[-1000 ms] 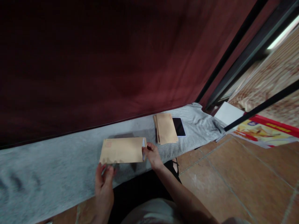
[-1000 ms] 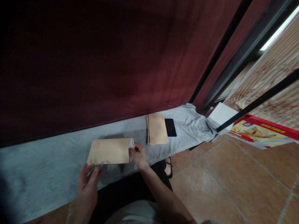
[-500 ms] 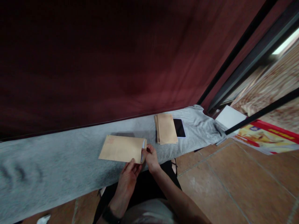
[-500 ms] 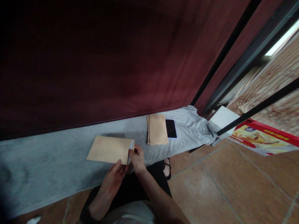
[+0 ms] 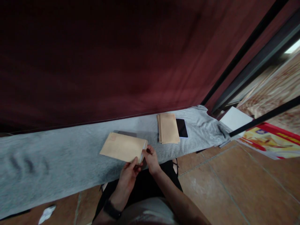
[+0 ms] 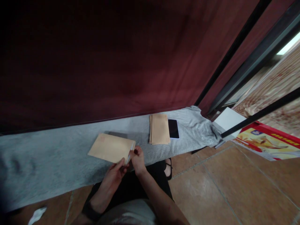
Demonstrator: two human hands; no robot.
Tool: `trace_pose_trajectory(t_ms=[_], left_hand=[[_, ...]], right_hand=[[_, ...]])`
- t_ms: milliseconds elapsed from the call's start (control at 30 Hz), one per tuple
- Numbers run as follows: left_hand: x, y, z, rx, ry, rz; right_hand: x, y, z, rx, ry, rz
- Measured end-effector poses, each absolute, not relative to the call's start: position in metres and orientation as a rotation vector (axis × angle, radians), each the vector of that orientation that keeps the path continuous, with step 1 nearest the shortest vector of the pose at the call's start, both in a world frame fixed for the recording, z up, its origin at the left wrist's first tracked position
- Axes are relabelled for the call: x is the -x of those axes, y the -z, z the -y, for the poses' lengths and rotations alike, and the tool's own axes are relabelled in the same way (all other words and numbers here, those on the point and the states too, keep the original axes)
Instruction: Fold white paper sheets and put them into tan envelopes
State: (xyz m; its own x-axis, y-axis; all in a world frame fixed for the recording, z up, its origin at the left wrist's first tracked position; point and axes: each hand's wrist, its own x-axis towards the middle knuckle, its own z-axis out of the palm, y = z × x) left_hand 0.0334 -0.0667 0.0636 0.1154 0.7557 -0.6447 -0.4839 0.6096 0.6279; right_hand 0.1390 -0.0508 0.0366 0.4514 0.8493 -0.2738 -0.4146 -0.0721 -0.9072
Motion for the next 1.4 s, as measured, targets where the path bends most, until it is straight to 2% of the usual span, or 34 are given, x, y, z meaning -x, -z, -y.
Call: trace_pose_trajectory(t_ms=[233, 467, 633, 800, 1033, 1400], left_hand=[[0.001, -0.069, 0.029, -0.739, -0.782, -1.22], [0.026, -0.063, -0.008, -1.039, -0.629, -1.268], [0.038, -0.043, -0.016, -1.187, -0.68, -1.444], [0.05, -0.027, -0.002, -1.729, -0.774, -1.619], [0.059, -0.015, 0.01, -2.305, -0.558, -1.408], [0.074, -0.016, -0.002, -2.742, -0.191, -1.211]], right_hand=[[-0.156, -0.032, 0.049, 1.289, -1.153, 0.569], [-0.177, -0.02, 0.055, 1.403, -0.992, 0.729], [-0.186, -0.013, 0.057, 1.518, -0.684, 1.42], [-0.183, -0.003, 0.053, 1.586, -0.502, 1.876], [-0.184, -0.006, 0.049, 1.611, -0.36, 2.074], [-0.179, 0.0, 0.04, 1.495, -0.334, 2.199]])
